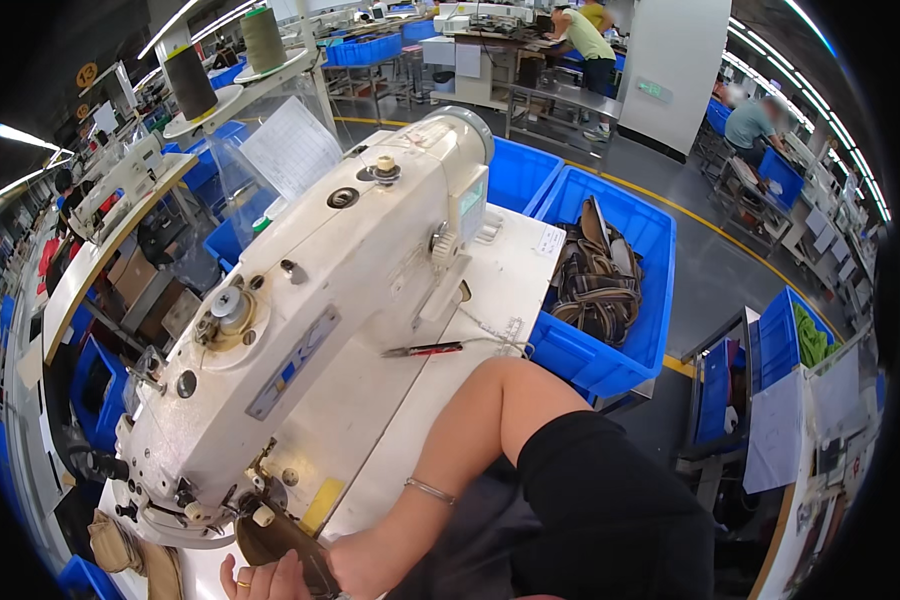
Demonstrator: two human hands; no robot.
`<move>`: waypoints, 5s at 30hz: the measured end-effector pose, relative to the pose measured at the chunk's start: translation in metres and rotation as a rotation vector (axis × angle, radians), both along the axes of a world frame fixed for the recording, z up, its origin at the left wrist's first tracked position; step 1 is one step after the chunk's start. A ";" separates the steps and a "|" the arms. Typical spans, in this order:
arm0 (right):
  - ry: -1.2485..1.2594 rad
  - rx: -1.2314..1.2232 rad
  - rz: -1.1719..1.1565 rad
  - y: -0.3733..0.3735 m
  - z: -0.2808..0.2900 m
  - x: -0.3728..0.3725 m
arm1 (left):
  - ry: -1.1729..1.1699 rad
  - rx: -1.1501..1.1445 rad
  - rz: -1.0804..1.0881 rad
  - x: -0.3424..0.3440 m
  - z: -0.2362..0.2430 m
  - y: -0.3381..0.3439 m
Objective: Using an industrial sewing machine to stitch together leather and fabric components for footwear.
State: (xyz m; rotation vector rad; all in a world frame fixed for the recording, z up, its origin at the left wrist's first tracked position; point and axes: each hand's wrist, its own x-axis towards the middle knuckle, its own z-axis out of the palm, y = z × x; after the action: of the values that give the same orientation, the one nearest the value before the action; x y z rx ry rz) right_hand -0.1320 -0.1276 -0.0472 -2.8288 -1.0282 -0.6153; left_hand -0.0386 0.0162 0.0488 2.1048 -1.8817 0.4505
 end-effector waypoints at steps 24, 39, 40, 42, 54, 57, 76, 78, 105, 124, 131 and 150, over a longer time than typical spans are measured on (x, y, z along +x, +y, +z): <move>-0.289 0.288 -0.194 -0.028 -0.008 0.036 | 0.178 -0.228 0.048 0.012 -0.015 -0.006; -0.494 0.287 0.016 -0.015 0.015 0.018 | 0.140 0.040 -0.064 0.025 -0.018 0.005; -0.488 0.315 0.053 -0.014 0.016 0.019 | 0.141 0.056 -0.020 0.023 -0.024 0.007; -0.485 0.359 0.023 -0.020 0.019 0.016 | 0.042 -0.057 -0.006 0.022 -0.031 0.000; -0.041 0.023 -0.087 -0.020 0.037 -0.022 | 0.035 0.053 0.091 0.011 -0.023 -0.006; -0.070 -0.081 -0.084 -0.015 0.029 -0.021 | 0.040 0.097 0.084 0.007 -0.025 -0.005; -0.115 -0.021 -0.046 -0.011 0.028 -0.026 | 0.205 0.166 0.058 0.004 -0.037 -0.010; -0.142 -0.023 -0.053 -0.011 0.028 -0.025 | 0.207 0.154 0.057 0.005 -0.038 -0.011; -0.141 -0.070 -0.147 -0.023 0.026 -0.008 | -0.036 -0.032 0.162 0.013 -0.048 -0.019; -0.199 -0.069 -0.160 -0.028 0.017 0.001 | 0.291 -0.054 0.122 0.035 -0.049 -0.028; -0.171 0.013 -0.200 -0.034 0.012 0.016 | 0.329 -0.059 0.173 0.057 -0.062 -0.030; -0.134 0.052 -0.240 -0.036 0.019 0.016 | -0.045 0.104 0.221 0.022 -0.029 -0.015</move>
State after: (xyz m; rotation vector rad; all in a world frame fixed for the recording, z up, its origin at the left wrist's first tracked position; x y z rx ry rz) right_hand -0.1161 -0.1637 -0.0278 -2.9214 -0.6806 -0.8503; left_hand -0.0169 0.0014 0.0199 2.4034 -1.7374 0.4605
